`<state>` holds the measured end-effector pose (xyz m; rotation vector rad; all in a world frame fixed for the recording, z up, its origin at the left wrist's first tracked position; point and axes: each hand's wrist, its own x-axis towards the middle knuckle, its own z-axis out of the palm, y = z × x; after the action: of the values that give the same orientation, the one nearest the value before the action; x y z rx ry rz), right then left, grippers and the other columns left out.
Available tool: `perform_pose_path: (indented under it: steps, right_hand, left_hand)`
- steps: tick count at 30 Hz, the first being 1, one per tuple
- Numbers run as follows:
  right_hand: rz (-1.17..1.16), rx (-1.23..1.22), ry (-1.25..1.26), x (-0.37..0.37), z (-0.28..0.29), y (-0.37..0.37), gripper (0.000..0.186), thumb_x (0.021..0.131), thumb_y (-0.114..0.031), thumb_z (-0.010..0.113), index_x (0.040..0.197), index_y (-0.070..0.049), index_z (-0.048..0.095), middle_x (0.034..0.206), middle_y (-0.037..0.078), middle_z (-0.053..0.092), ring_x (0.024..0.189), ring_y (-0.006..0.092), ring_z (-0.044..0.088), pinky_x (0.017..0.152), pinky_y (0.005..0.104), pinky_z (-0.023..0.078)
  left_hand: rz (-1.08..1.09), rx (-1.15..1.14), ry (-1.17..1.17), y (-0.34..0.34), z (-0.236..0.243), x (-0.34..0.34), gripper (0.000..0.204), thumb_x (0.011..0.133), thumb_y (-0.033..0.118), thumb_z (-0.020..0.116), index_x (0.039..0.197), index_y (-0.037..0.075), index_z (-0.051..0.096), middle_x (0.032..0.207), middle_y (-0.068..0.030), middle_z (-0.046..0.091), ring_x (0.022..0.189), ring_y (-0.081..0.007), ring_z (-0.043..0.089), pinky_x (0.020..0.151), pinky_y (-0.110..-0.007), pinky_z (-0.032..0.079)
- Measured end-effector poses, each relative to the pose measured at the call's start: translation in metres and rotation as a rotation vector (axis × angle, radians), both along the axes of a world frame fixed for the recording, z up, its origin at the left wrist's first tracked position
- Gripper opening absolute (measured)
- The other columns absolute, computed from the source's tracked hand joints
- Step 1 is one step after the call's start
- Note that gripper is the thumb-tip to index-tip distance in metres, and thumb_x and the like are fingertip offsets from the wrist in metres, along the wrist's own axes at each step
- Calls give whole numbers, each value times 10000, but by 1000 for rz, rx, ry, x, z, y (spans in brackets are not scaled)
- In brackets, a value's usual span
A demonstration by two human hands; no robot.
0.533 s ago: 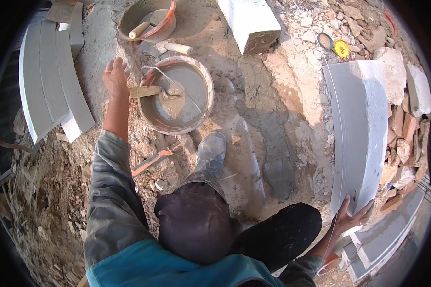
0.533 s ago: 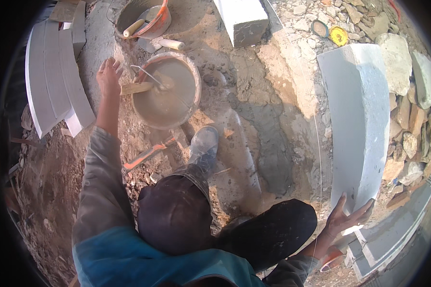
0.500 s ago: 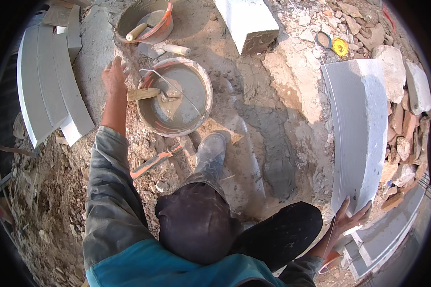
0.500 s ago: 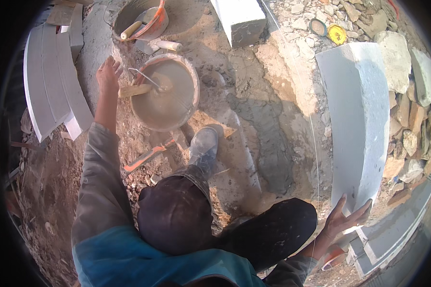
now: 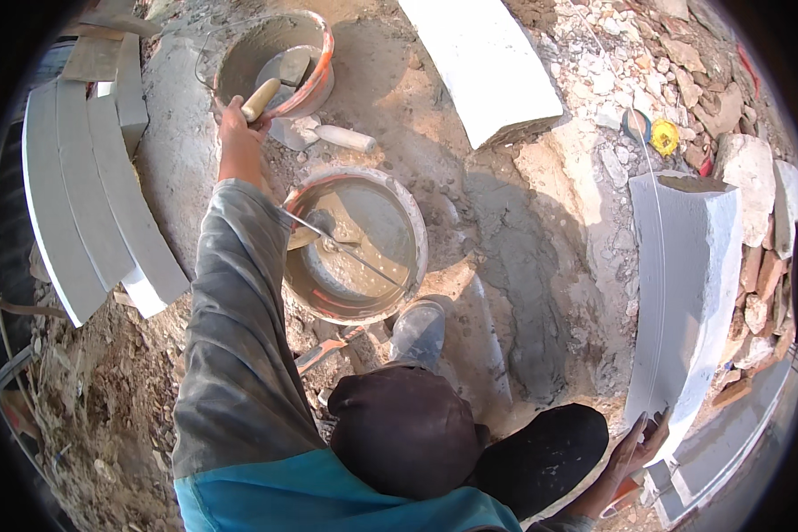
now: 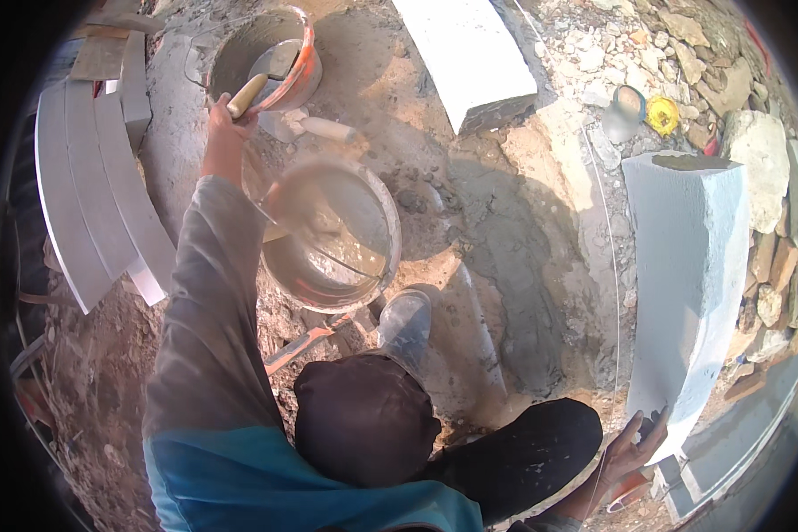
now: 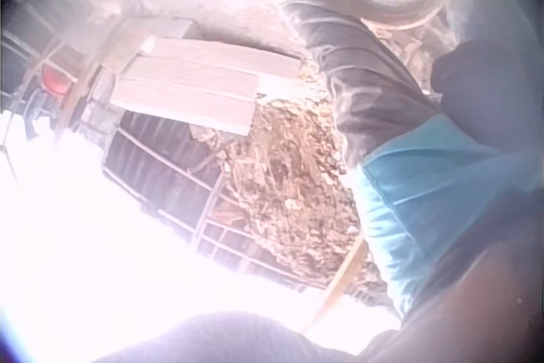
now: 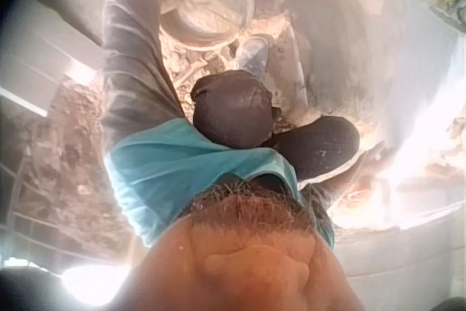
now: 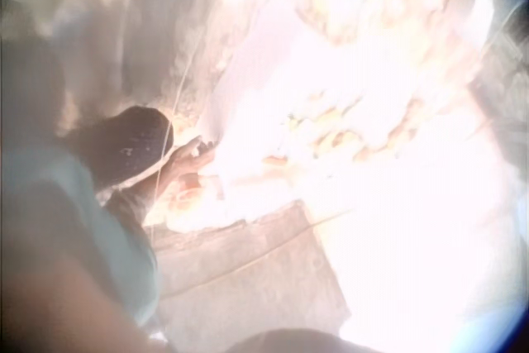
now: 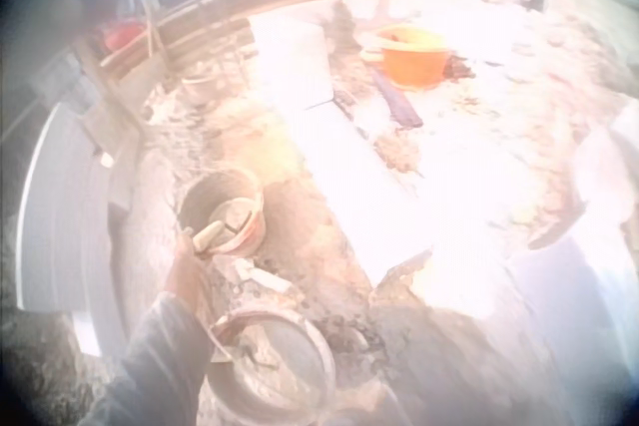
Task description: The person scoops cement from a bucket using a trowel and applies it to the ground. They then pick up a white curved tile and place it onto the cement bed, aligning it with a string line. The person repeats this process, applying more cement and placing another tile.
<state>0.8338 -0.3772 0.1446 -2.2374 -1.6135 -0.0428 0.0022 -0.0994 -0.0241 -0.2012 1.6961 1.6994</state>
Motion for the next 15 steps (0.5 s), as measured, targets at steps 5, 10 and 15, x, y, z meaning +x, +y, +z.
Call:
perform_pose_path:
  steps: [5,10,15]
  right_hand:
    - [65,-234,7,-5,2,1,407,965,-126,614,1361,-43,570,1052,118,619,894,203,612,791,339,509]
    - [165,-381,218,-48,-4,17,385,922,-85,640,1296,1,597,949,124,620,836,208,615,759,340,507]
    - [521,-370,262,-99,-4,30,421,853,-16,671,1268,10,606,959,150,620,801,226,625,759,324,497]
  left_hand:
    - [133,43,104,22,7,66,362,895,69,610,1201,-71,477,1066,-260,610,808,-374,678,626,-506,591]
    - [-88,120,176,-9,41,64,272,936,94,518,1158,-60,549,1040,-198,646,867,-309,688,797,-499,583]
    - [-117,188,246,-58,131,135,383,995,167,427,1273,-75,528,1265,-241,588,1147,-384,608,979,-562,517]
